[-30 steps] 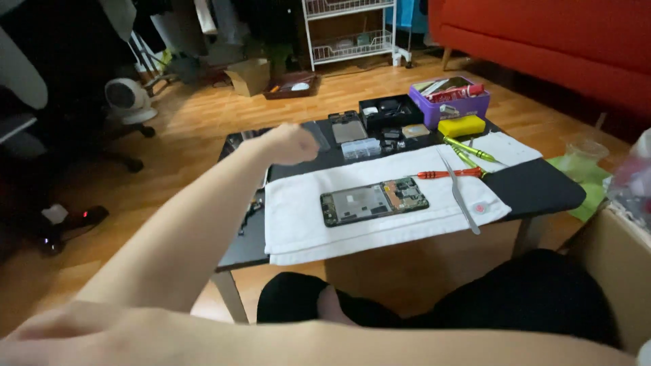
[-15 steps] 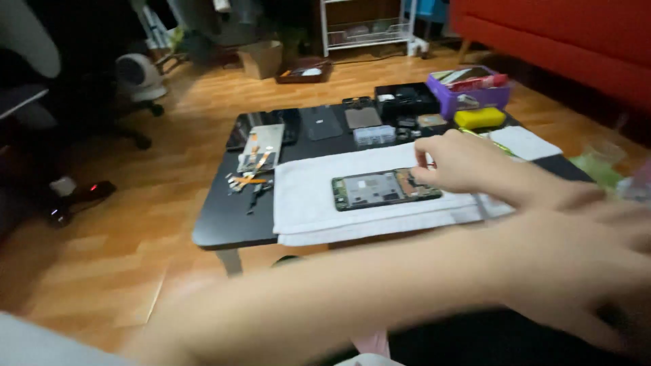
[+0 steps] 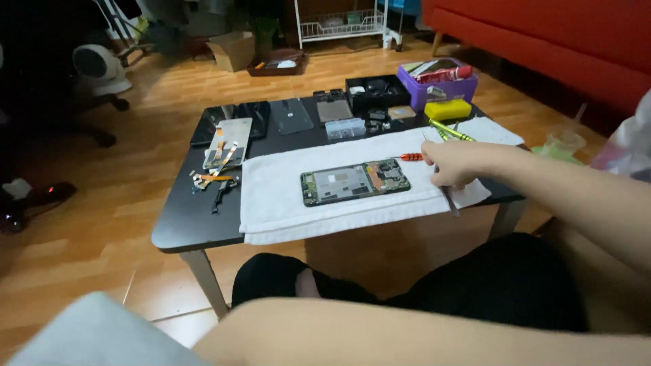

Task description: Assembling internal components of a smartphone, specifically installing the motherboard and connecting ribbon cables.

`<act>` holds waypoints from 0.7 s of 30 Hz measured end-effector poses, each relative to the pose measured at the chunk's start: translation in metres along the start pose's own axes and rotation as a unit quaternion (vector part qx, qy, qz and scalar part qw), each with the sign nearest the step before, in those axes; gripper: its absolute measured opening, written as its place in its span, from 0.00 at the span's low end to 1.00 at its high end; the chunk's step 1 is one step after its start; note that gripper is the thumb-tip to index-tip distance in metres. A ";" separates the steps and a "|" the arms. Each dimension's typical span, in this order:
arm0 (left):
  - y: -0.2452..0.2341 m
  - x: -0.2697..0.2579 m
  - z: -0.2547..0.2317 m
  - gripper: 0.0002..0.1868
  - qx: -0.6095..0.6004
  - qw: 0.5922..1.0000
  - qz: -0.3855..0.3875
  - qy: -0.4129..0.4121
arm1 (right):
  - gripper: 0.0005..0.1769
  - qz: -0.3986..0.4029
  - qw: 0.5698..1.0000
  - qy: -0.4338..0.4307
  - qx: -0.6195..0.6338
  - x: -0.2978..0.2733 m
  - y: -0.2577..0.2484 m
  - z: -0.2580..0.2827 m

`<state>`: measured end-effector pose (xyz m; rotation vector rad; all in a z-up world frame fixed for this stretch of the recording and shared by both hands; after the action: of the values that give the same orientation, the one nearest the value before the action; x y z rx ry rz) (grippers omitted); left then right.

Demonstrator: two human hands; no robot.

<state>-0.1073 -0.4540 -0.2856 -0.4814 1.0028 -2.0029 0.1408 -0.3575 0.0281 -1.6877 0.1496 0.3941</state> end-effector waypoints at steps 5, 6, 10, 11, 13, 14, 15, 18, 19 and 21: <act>0.095 -0.113 -0.123 0.43 0.062 0.986 0.078 0.133 | 0.18 -0.070 0.976 -0.016 0.208 0.016 -0.011 -0.030; 0.109 -0.134 -0.145 0.44 0.075 0.979 0.091 0.165 | 0.19 -0.126 0.977 -0.009 0.171 -0.001 -0.027 -0.037; 0.150 -0.215 -0.208 0.47 0.134 0.940 0.141 0.282 | 0.26 -0.108 0.990 0.085 -0.044 0.067 -0.016 -0.155; 0.156 -0.238 -0.210 0.48 0.152 0.927 0.160 0.305 | 0.26 -0.111 0.989 0.082 -0.049 0.066 -0.010 -0.163; 0.167 -0.287 -0.212 0.49 0.187 0.895 0.198 0.354 | 0.17 -0.066 0.990 0.124 0.001 0.065 0.011 -0.189; 0.163 -0.300 -0.225 0.50 0.195 0.880 0.210 0.378 | 0.17 -0.060 0.991 0.120 0.001 0.071 0.023 -0.195; 0.159 -0.314 -0.236 0.51 0.203 0.865 0.222 0.401 | 0.18 -0.087 0.989 0.117 -0.002 0.077 0.030 -0.201; 0.110 -0.354 -0.236 0.53 0.227 0.806 0.253 0.485 | 0.21 -0.098 0.987 0.126 0.006 0.070 0.036 -0.191; 0.088 -0.367 -0.223 0.54 0.238 0.782 0.265 0.512 | 0.23 -0.087 0.986 0.140 0.006 0.062 0.030 -0.185; 0.003 -0.361 -0.155 0.56 0.261 0.739 0.301 0.544 | 0.26 -0.117 0.985 0.128 -0.023 0.067 0.028 -0.194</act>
<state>0.0077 -0.0889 -0.3735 1.3280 0.9429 -1.7176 0.2278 -0.5433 -0.0006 -1.7750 0.1286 0.0035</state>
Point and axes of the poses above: each hand's wrist, its own x-axis towards the middle knuckle, its own y-axis out of the palm, z = x × y, the point moved 7 cm from there along x, towards the middle knuckle, and after that the axes turned 3 degrees about -x, right-handed, at the moved point
